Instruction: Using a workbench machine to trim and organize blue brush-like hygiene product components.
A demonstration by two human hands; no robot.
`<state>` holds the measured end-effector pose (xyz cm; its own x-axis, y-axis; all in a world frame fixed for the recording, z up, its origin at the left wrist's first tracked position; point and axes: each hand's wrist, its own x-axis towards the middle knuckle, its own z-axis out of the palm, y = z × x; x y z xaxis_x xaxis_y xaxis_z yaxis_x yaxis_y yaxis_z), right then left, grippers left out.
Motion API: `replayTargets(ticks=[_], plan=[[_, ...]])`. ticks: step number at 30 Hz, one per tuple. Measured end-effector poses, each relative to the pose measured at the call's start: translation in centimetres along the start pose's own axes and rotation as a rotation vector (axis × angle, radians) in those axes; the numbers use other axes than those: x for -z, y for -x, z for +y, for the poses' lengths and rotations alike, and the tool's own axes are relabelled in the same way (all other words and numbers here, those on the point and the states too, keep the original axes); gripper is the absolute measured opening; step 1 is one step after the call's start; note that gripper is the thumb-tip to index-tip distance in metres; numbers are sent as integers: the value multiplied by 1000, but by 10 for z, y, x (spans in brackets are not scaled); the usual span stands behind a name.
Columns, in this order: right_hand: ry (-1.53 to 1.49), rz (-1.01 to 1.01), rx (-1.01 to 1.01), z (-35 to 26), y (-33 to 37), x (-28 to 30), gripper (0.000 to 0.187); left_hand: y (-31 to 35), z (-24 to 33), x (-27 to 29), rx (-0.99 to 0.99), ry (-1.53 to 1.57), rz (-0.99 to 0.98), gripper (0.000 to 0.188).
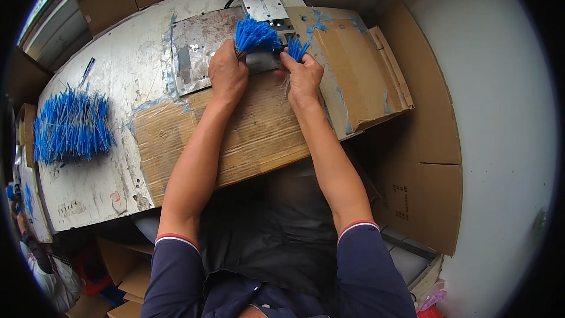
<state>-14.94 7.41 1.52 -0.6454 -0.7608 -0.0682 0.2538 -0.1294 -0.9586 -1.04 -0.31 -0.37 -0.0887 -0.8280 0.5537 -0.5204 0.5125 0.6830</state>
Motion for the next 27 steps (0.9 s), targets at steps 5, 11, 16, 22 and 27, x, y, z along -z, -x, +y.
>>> replayTargets(ticks=[5,11,16,22,27], plan=[[-27,-60,-30,-2,6,7,19,2,1,1,-16,-11,0,12],[-37,-112,-100,-11,11,11,17,3,2,1,-74,-104,-32,20],[62,-166,-68,-14,17,17,18,4,2,-2,-105,-214,-83,21],[119,-137,-84,-15,19,7,20,0,2,6,168,-19,76,14],[265,-50,8,-8,-1,-15,22,-2,-3,7,210,67,104,16]])
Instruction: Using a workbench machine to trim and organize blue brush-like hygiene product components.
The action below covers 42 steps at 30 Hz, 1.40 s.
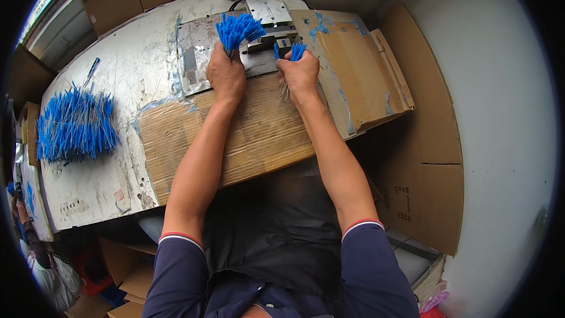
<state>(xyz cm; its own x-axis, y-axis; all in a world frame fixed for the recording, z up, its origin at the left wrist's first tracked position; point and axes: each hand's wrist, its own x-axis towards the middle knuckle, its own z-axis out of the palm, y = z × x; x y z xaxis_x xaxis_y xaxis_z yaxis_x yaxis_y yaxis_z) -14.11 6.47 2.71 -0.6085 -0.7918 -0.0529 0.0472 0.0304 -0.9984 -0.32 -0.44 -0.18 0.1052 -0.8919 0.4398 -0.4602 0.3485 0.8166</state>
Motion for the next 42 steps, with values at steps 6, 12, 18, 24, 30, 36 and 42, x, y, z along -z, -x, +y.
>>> replayTargets(ticks=[6,12,18,24,30,36,42], plan=[[127,78,21,2,-14,-10,21,0,4,0,-8,12,-8,11],[101,115,30,3,-11,-14,22,-1,2,-1,-27,16,-15,12],[-52,108,-14,3,-9,-12,17,0,-2,-6,-139,-30,22,15],[-273,10,-42,1,-11,0,11,2,2,-1,-121,-82,-120,12],[-242,-45,30,9,4,3,18,2,3,-4,-186,-119,-122,9],[-262,15,62,-1,16,8,19,3,3,-4,-181,-116,-129,7],[-262,82,324,-6,18,-2,19,2,4,-3,-199,-98,-121,8]])
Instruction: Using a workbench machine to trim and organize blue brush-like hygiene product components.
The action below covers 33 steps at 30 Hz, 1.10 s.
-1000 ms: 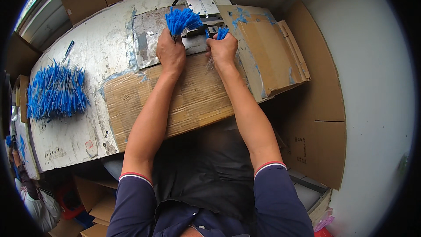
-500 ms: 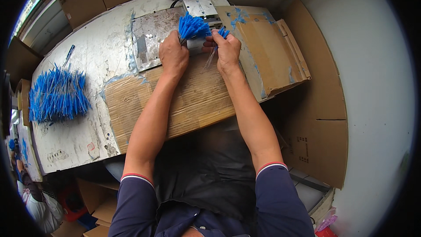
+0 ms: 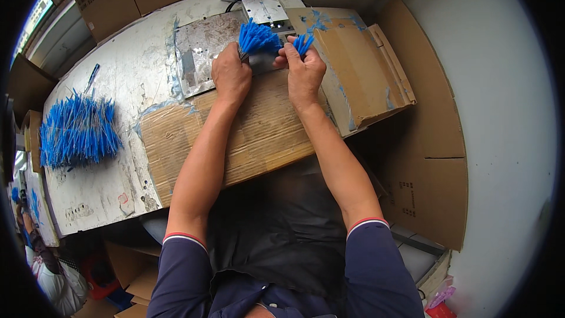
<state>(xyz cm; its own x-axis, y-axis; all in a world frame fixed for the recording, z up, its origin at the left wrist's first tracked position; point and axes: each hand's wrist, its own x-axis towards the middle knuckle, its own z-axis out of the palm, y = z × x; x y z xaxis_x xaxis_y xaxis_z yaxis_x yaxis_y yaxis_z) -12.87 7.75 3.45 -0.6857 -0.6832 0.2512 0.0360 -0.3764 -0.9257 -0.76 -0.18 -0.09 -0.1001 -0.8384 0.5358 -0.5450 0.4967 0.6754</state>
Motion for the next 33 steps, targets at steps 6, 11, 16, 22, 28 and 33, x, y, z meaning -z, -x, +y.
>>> replayTargets(ticks=[6,11,16,22,28,33], plan=[[52,27,-137,28,17,20,19,2,2,1,-31,-54,-86,16],[71,-18,-253,19,13,22,10,3,-3,-1,-112,-119,-75,14],[83,-101,-312,14,7,23,8,-3,-4,0,108,81,135,10],[295,-85,-272,19,-7,9,8,-4,-8,0,143,187,215,13],[339,-42,-242,24,-8,3,9,-4,-4,4,161,179,177,15],[343,-19,-192,31,-8,4,9,-4,-3,4,201,226,168,13]])
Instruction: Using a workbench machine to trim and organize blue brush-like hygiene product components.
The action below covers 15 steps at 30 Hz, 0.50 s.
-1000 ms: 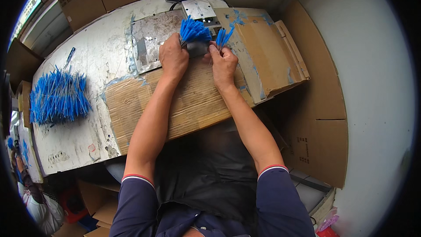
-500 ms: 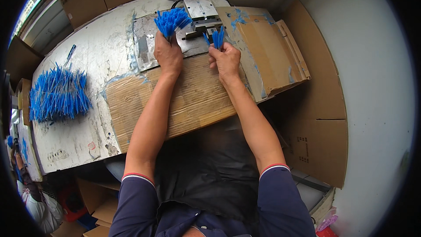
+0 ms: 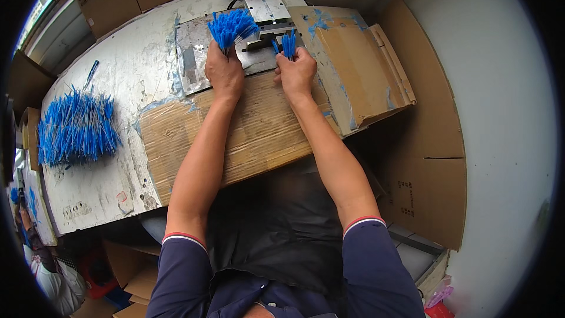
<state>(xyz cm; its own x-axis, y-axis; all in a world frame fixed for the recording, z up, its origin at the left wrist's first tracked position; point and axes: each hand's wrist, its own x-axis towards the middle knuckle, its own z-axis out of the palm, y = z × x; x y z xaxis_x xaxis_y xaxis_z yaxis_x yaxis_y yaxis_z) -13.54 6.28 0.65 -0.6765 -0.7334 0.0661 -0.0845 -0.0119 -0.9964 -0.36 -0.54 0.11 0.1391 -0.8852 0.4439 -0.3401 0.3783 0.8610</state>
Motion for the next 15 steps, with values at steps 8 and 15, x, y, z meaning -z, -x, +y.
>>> replayTargets(ticks=[8,15], plan=[[-129,1,-66,-7,3,0,10,2,1,1,-48,-76,-42,13],[-329,-44,-94,-3,4,10,9,4,-1,-2,-105,-179,-231,15]])
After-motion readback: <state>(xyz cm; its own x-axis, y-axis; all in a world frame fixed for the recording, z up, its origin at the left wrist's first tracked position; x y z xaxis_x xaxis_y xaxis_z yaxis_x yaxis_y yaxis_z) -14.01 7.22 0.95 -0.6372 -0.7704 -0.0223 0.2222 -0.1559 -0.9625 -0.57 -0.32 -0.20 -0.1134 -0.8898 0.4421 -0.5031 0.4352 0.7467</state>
